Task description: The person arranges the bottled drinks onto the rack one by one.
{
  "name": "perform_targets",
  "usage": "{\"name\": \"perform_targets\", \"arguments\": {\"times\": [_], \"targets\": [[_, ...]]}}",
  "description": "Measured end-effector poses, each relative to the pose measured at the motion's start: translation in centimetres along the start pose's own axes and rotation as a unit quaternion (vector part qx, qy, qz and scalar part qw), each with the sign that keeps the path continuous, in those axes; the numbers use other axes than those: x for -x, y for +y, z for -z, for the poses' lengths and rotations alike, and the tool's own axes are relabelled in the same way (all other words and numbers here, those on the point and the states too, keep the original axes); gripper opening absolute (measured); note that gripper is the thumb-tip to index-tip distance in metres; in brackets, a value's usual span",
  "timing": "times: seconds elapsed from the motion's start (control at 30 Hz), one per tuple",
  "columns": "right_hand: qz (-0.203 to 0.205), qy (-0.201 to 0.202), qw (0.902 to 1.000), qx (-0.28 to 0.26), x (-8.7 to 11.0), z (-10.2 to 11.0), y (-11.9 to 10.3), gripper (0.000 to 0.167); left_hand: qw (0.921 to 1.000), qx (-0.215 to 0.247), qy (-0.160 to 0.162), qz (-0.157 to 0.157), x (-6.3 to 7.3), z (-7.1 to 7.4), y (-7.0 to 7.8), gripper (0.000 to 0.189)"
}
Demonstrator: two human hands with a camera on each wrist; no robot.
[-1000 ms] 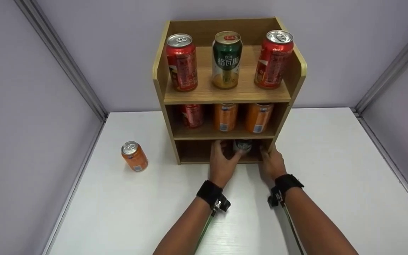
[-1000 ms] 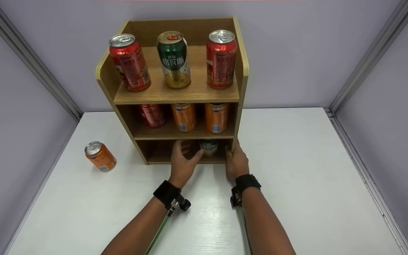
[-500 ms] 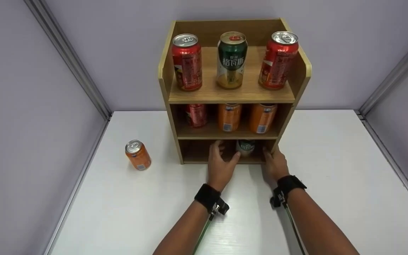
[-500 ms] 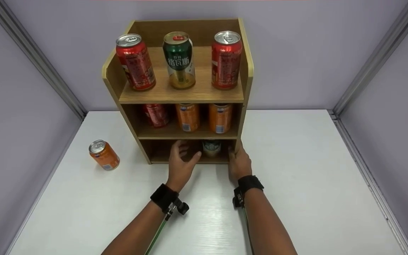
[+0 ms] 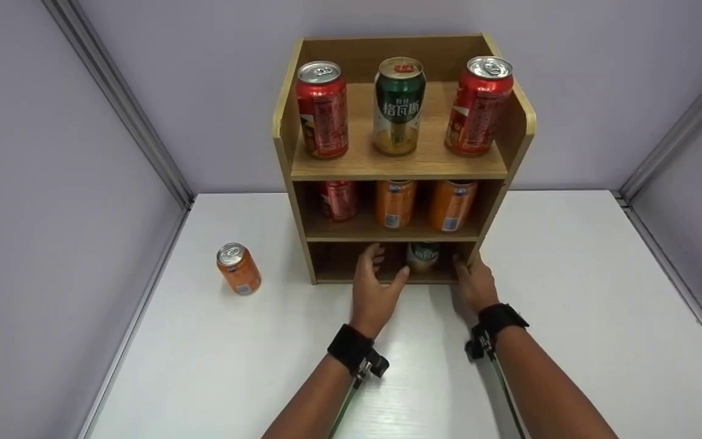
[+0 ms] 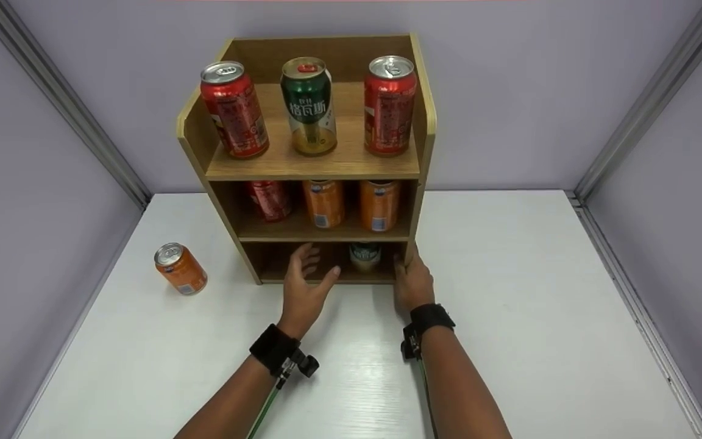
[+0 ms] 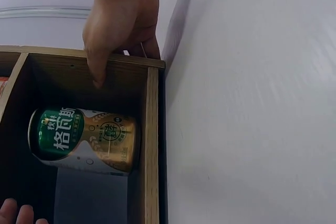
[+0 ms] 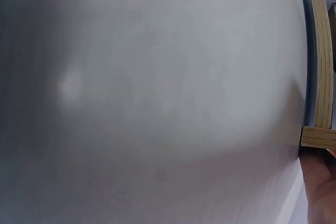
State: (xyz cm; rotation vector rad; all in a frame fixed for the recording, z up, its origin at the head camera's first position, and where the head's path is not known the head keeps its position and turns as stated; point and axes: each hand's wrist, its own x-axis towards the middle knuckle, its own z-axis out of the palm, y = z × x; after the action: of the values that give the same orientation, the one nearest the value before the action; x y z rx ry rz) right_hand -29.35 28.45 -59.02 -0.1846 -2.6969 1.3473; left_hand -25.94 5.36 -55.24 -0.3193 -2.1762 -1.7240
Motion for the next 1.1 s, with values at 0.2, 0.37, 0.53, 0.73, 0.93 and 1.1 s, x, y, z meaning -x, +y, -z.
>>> {"name": "perform_targets", "arguments": {"times": [0.2,0.37,0.53,0.73,0.93,1.1], "targets": [[0.009,0.003,1.0000,-0.001,0.0,0.1,0.0,0.071,0.9999,0.002,0.000,-0.011,0.7,0.9,0.6,0.067],[0.014,0.007,0.9999,0.001,0.1,0.1,0.1,0.071,0.9997,-0.012,0.001,-0.023,1.2,1.9,1.2,0.060],[0.012,-0.003,0.9999,-0.005,0.3,0.0,-0.1,0.071,0.9995,-0.016,0.009,-0.024,1.4,3.3,1.2,0.055],[0.022,0.002,0.9998,-0.003,0.3,0.0,-0.1,0.067,0.9994,-0.017,0.022,-0.023,1.5,4.8,1.0,0.054],[0.016,0.005,0.9999,0.000,0.3,-0.1,0.0,0.068,0.9986,-0.017,0.047,-0.020,1.3,6.3,0.9,0.051],[0.019,0.004,0.9998,0.004,0.3,0.0,-0.1,0.067,0.9963,-0.008,0.082,-0.025,1.0,7.9,0.8,0.047]]}}
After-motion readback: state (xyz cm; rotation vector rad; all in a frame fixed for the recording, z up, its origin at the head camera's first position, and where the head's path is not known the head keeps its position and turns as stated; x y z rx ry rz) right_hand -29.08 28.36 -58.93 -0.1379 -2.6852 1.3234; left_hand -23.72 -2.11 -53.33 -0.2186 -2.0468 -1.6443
